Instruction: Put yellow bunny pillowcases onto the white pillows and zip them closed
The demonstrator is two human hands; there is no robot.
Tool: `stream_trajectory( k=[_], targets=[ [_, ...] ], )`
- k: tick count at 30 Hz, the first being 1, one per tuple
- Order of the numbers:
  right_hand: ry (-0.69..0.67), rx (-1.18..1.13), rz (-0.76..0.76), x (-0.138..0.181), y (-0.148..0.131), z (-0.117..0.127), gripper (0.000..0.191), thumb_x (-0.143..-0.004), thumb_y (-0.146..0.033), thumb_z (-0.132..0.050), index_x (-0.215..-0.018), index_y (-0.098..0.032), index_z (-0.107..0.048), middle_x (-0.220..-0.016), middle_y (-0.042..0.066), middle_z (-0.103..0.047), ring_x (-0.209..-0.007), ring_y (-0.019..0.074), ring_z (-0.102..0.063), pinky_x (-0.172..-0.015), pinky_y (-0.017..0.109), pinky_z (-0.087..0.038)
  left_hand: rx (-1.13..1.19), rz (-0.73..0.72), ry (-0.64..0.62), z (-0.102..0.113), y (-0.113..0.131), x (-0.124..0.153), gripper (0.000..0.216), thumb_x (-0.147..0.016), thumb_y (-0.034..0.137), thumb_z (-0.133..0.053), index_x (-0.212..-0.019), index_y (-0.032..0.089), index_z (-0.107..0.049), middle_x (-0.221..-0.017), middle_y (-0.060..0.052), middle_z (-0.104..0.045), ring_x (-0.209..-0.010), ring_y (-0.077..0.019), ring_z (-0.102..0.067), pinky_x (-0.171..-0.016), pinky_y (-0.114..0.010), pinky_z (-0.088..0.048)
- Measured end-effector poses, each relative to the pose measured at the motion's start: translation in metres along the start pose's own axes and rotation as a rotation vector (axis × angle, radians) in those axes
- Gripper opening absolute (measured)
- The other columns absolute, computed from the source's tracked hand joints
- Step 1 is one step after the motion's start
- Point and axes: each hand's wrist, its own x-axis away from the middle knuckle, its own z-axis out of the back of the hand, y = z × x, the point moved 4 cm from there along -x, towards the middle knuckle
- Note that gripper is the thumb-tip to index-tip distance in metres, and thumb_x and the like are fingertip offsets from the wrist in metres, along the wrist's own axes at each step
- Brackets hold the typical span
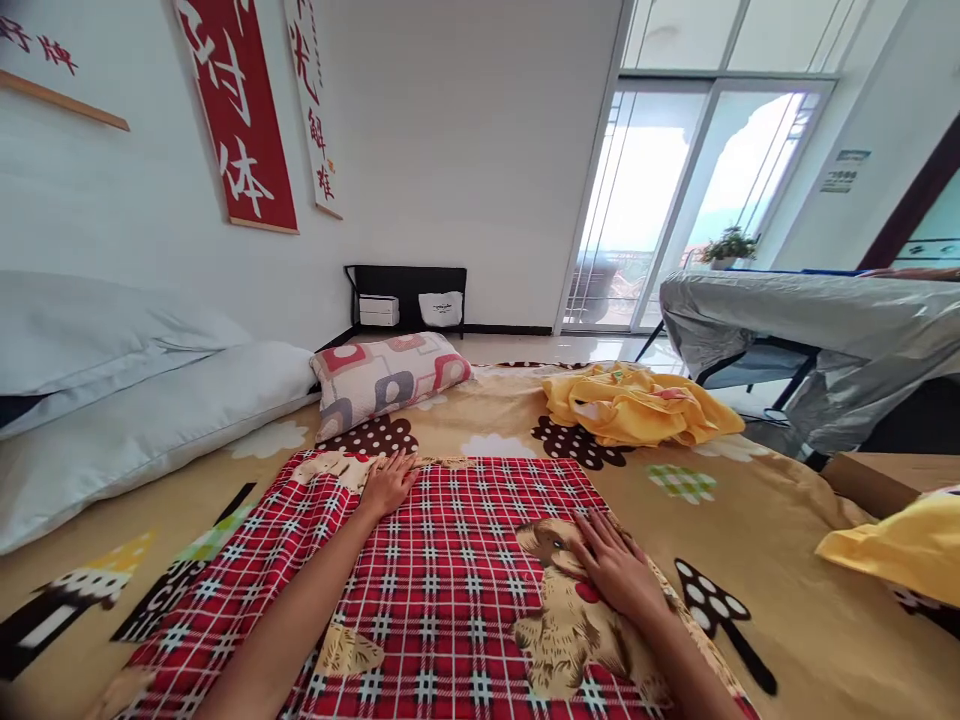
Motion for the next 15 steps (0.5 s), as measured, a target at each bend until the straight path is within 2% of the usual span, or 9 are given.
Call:
stream_trajectory(
  k=[2, 3, 5, 7, 10, 12, 13, 15],
  targets=[
    [0.051, 0.011, 0.023, 0.020, 0.035, -0.004, 0.064, -0.093, -0.057, -0.023, -0.150, -0.031, -0.035, -0.157, 0.001, -0.028, -0.146, 0.0222, -0.019, -0.118, 0.047, -0.022, -0.013, 0.008, -0.005, 0.010, 0.002, 0.003, 0.060, -0.098, 0.052, -0.014, -0.151, 0.030, -0.032, -0.158, -0.003, -0.030, -0.147, -0.0236, -0.021, -0.119, -0.051, -0.012],
    [0.070, 0.022, 0.034, 0.030, 0.043, -0.005, 0.063, -0.094, -0.056, -0.022, -0.150, -0.031, -0.035, -0.156, 0.000, -0.028, -0.145, 0.0220, -0.021, -0.118, 0.047, -0.021, -0.019, 0.012, -0.010, 0.017, 0.005, 0.004, 0.059, -0.098, 0.050, -0.017, -0.151, 0.028, -0.033, -0.157, -0.005, -0.032, -0.147, -0.0257, -0.022, -0.118, -0.054, -0.011],
    [0.096, 0.065, 0.032, 0.044, 0.039, 0.000, 0.061, -0.094, -0.054, -0.024, -0.149, -0.033, -0.037, -0.156, 0.000, -0.029, -0.144, 0.0229, -0.024, -0.118, 0.050, -0.018, -0.031, 0.008, -0.030, 0.033, 0.022, 0.006, 0.057, -0.097, 0.042, -0.025, -0.150, 0.025, -0.034, -0.155, -0.009, -0.034, -0.146, -0.0306, -0.023, -0.116, -0.061, -0.006],
    [0.118, 0.124, -0.027, 0.048, 0.016, 0.010, 0.058, -0.094, -0.048, -0.028, -0.147, -0.029, -0.042, -0.154, 0.003, -0.032, -0.144, 0.0253, -0.026, -0.118, 0.053, -0.017, -0.030, -0.037, -0.055, 0.047, 0.056, 0.012, 0.056, -0.095, 0.032, -0.029, -0.150, 0.021, -0.035, -0.155, -0.011, -0.033, -0.146, -0.0325, -0.022, -0.116, -0.063, -0.005],
    [0.163, 0.132, -0.022, 0.047, -0.042, 0.027, 0.059, -0.091, -0.027, -0.030, -0.148, -0.019, -0.041, -0.153, 0.009, -0.033, -0.144, 0.0265, -0.025, -0.118, 0.053, -0.019, 0.009, -0.205, -0.101, 0.057, 0.132, 0.044, 0.058, -0.095, 0.031, -0.030, -0.152, 0.021, -0.030, -0.158, -0.005, -0.026, -0.148, -0.0266, -0.019, -0.120, -0.053, -0.014],
    [0.109, 0.042, 0.150, 0.051, -0.085, 0.028, 0.063, -0.088, -0.022, -0.032, -0.150, -0.019, -0.036, -0.153, 0.008, -0.034, -0.144, 0.0254, -0.026, -0.118, 0.050, -0.020, 0.075, -0.391, -0.140, 0.054, 0.178, 0.082, 0.060, -0.096, 0.039, -0.029, -0.155, 0.024, -0.023, -0.160, 0.001, -0.020, -0.148, -0.0212, -0.018, -0.121, -0.044, -0.019],
    [0.055, -0.010, 0.260, 0.056, -0.102, 0.026, 0.063, -0.088, -0.023, -0.034, -0.151, -0.022, -0.034, -0.152, 0.006, -0.035, -0.143, 0.0249, -0.027, -0.119, 0.049, -0.021, 0.157, -0.521, -0.148, 0.052, 0.193, 0.105, 0.061, -0.098, 0.041, -0.025, -0.156, 0.021, -0.018, -0.161, 0.000, -0.017, -0.148, -0.0206, -0.017, -0.122, -0.043, -0.018],
    [-0.026, -0.092, 0.402, 0.073, -0.115, 0.018, 0.059, -0.091, -0.032, -0.036, -0.150, -0.029, -0.033, -0.153, 0.002, -0.033, -0.143, 0.0237, -0.029, -0.119, 0.046, -0.023, 0.262, -0.754, -0.222, 0.044, 0.201, 0.151, 0.064, -0.099, 0.051, -0.022, -0.156, 0.024, -0.012, -0.161, 0.001, -0.013, -0.149, -0.0201, -0.015, -0.123, -0.043, -0.014]
  ],
)
